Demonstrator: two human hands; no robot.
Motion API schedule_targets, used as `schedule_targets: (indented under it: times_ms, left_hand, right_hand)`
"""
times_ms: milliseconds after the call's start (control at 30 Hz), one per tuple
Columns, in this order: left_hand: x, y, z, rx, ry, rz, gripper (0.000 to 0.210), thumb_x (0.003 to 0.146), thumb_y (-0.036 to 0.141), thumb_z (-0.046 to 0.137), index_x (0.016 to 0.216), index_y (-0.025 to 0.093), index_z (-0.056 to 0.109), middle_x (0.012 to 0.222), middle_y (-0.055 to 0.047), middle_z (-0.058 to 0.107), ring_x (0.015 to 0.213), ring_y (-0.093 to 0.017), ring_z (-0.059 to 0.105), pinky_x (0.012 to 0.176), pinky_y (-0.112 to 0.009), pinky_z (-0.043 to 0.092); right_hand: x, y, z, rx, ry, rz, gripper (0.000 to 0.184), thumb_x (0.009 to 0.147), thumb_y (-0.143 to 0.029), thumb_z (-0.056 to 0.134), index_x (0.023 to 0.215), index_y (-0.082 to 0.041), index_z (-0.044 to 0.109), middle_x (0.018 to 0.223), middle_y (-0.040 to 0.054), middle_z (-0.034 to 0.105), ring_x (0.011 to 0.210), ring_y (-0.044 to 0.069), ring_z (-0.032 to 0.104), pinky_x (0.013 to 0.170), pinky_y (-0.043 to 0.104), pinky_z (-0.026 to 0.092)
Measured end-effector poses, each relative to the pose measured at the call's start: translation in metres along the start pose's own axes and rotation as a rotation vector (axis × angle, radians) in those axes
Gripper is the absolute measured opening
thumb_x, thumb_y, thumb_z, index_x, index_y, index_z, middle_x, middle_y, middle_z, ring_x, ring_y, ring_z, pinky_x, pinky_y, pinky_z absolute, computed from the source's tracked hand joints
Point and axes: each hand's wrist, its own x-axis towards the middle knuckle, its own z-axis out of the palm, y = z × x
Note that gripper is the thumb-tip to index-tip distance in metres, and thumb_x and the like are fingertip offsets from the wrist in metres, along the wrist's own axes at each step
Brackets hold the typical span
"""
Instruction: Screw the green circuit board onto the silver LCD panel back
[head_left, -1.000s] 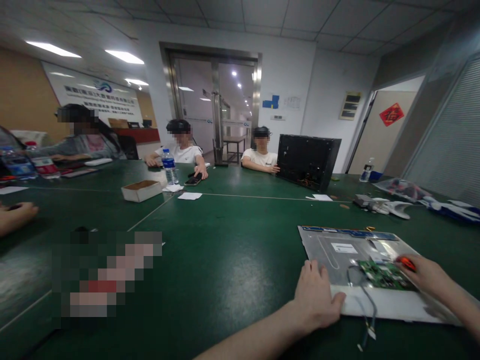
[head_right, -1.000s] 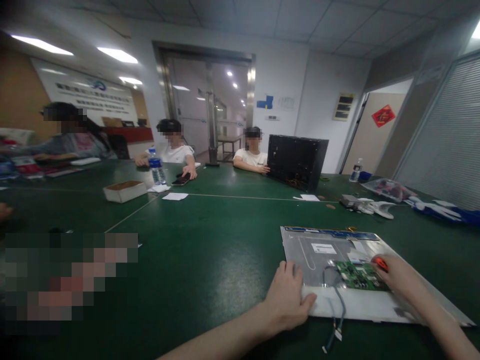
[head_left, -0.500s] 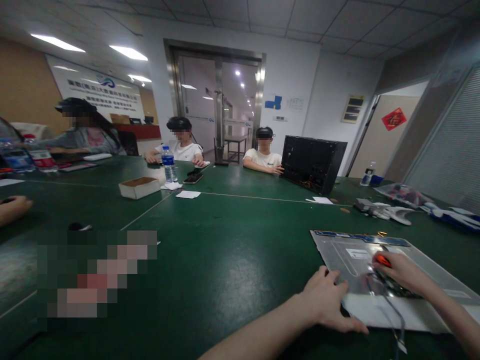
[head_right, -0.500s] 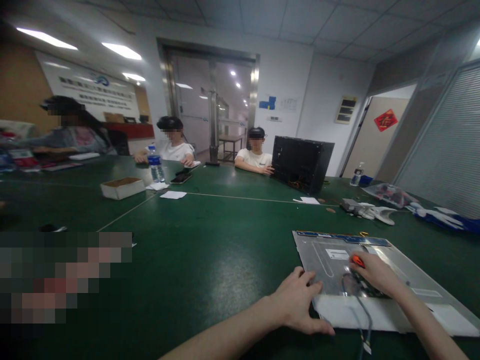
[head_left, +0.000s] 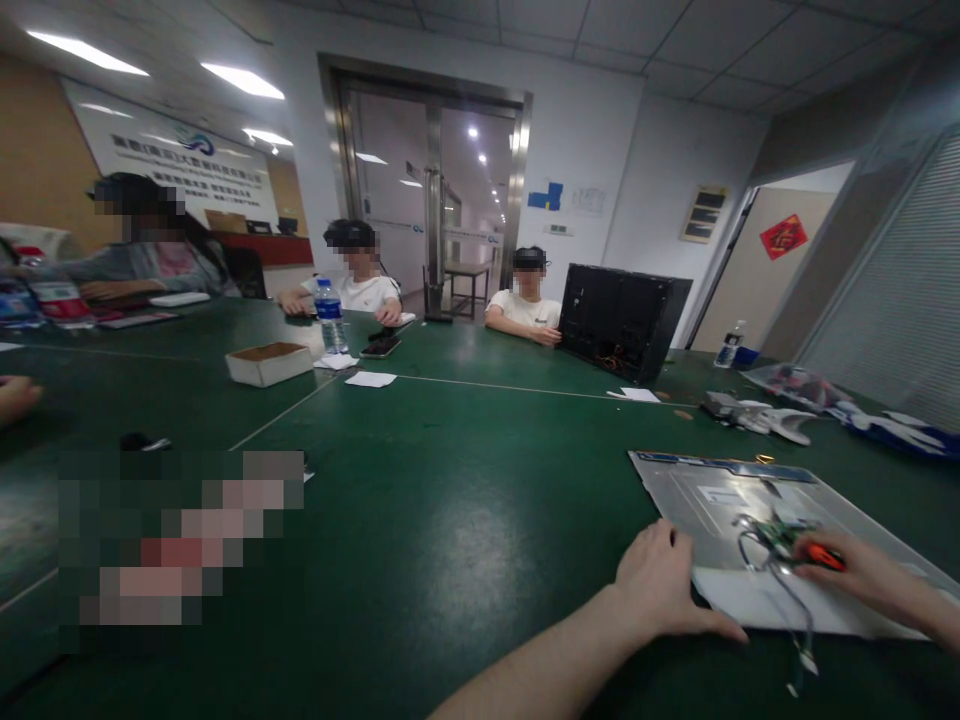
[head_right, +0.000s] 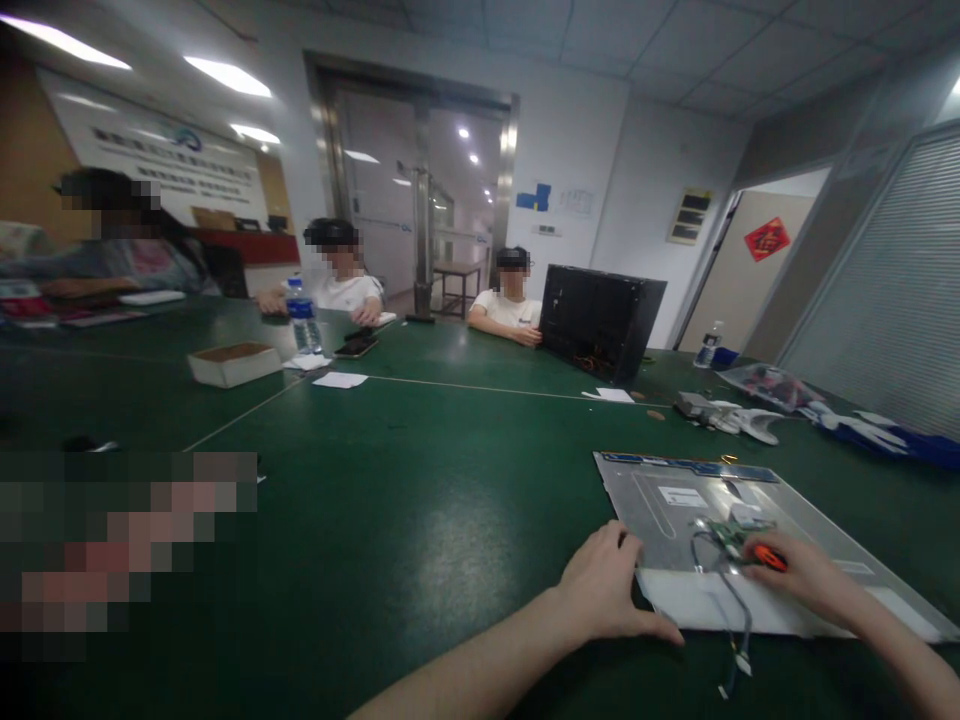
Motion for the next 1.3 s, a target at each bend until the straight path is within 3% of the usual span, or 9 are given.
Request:
schedule_targets:
  times_ms: [133, 300, 500, 667, 767, 867, 1000, 1133, 1300]
  left_hand:
    - [0.001, 0.001, 0.004, -0.008, 0.041, -0.066, 0.105, 0.057, 0.078, 0.076, 0.134, 0.010, 0.050, 0.128, -0.018, 0.055, 0.119, -0.036, 0.053, 0.104, -0.044, 0.045]
    - [0.002, -0.002, 0.006, 0.025, 0.041, 0.004, 0.096, 0.061, 0.079, 0.073, 0.125, 0.009, 0.056, 0.124, -0.018, 0.058, 0.115, -0.034, 0.057, 0.104, -0.042, 0.046]
    - [0.004, -0.004, 0.004, 0.047, 0.026, 0.008, 0.099, 0.061, 0.082, 0.071, 0.123, 0.007, 0.056, 0.121, -0.019, 0.060, 0.111, -0.034, 0.059, 0.100, -0.041, 0.047]
    - [0.004, -0.004, 0.001, 0.087, -0.024, 0.107, 0.091, 0.072, 0.074, 0.070, 0.132, 0.009, 0.050, 0.124, -0.019, 0.062, 0.118, -0.033, 0.057, 0.109, -0.046, 0.035]
    - [0.001, -0.004, -0.003, 0.105, -0.045, 0.181, 0.082, 0.081, 0.071, 0.062, 0.138, 0.014, 0.047, 0.135, -0.016, 0.058, 0.128, -0.034, 0.049, 0.110, -0.050, 0.030]
    - [-0.003, -0.002, -0.004, 0.173, -0.052, 0.204, 0.069, 0.089, 0.068, 0.052, 0.132, 0.014, 0.055, 0.139, -0.017, 0.055, 0.131, -0.034, 0.045, 0.108, -0.049, 0.030]
    - [-0.007, 0.002, -0.006, 0.226, -0.003, 0.190, 0.065, 0.088, 0.064, 0.056, 0.128, 0.013, 0.058, 0.130, -0.018, 0.059, 0.121, -0.033, 0.051, 0.103, -0.047, 0.036]
    - [-0.013, 0.006, -0.011, 0.292, 0.028, 0.168, 0.047, 0.088, 0.053, 0.062, 0.111, 0.012, 0.067, 0.111, -0.015, 0.066, 0.108, -0.030, 0.057, 0.095, -0.042, 0.040]
    - [-0.026, 0.009, -0.018, 0.383, 0.027, 0.243, 0.036, 0.091, 0.047, 0.059, 0.098, 0.014, 0.071, 0.102, -0.012, 0.067, 0.099, -0.027, 0.059, 0.093, -0.040, 0.039]
  right_hand:
    - [-0.005, -0.004, -0.003, 0.149, -0.084, -0.037, 0.029, 0.078, -0.047, 0.053, 0.080, -0.026, 0.073, 0.091, 0.0096, 0.075, 0.086, 0.030, 0.069, 0.077, 0.038, 0.053]
    - [0.002, 0.004, 0.001, 0.142, -0.157, -0.078, 0.031, 0.083, -0.044, 0.049, 0.078, -0.024, 0.072, 0.086, 0.0101, 0.074, 0.081, 0.029, 0.067, 0.074, 0.038, 0.052]
    - [0.017, 0.001, 0.015, 0.095, -0.151, -0.040, 0.037, 0.081, -0.050, 0.049, 0.084, -0.021, 0.072, 0.090, 0.0127, 0.075, 0.084, 0.032, 0.069, 0.077, 0.040, 0.053]
    - [0.026, -0.036, 0.020, -0.010, -0.063, 0.022, 0.037, 0.079, -0.047, 0.048, 0.090, -0.021, 0.071, 0.100, 0.0150, 0.075, 0.093, 0.034, 0.069, 0.081, 0.040, 0.052]
    - [0.027, -0.067, 0.026, -0.042, -0.046, 0.002, 0.040, 0.085, -0.048, 0.041, 0.091, -0.021, 0.070, 0.097, 0.0143, 0.075, 0.088, 0.032, 0.070, 0.077, 0.039, 0.051]
    - [0.029, -0.098, 0.038, -0.080, -0.071, -0.036, 0.036, 0.087, -0.049, 0.044, 0.087, -0.021, 0.067, 0.091, 0.0126, 0.075, 0.085, 0.029, 0.070, 0.073, 0.036, 0.050]
    - [0.035, -0.121, 0.054, -0.210, -0.075, 0.078, 0.030, 0.090, -0.040, 0.044, 0.084, -0.019, 0.064, 0.084, 0.0129, 0.074, 0.079, 0.029, 0.071, 0.067, 0.035, 0.048]
    - [0.040, -0.113, 0.056, -0.256, -0.055, 0.158, 0.024, 0.087, -0.034, 0.049, 0.084, -0.017, 0.067, 0.083, 0.0164, 0.074, 0.080, 0.032, 0.072, 0.067, 0.038, 0.050]
    - [0.043, -0.082, 0.039, -0.299, -0.026, 0.295, 0.015, 0.075, -0.027, 0.059, 0.073, -0.017, 0.069, 0.080, 0.0209, 0.073, 0.079, 0.038, 0.073, 0.064, 0.042, 0.052]
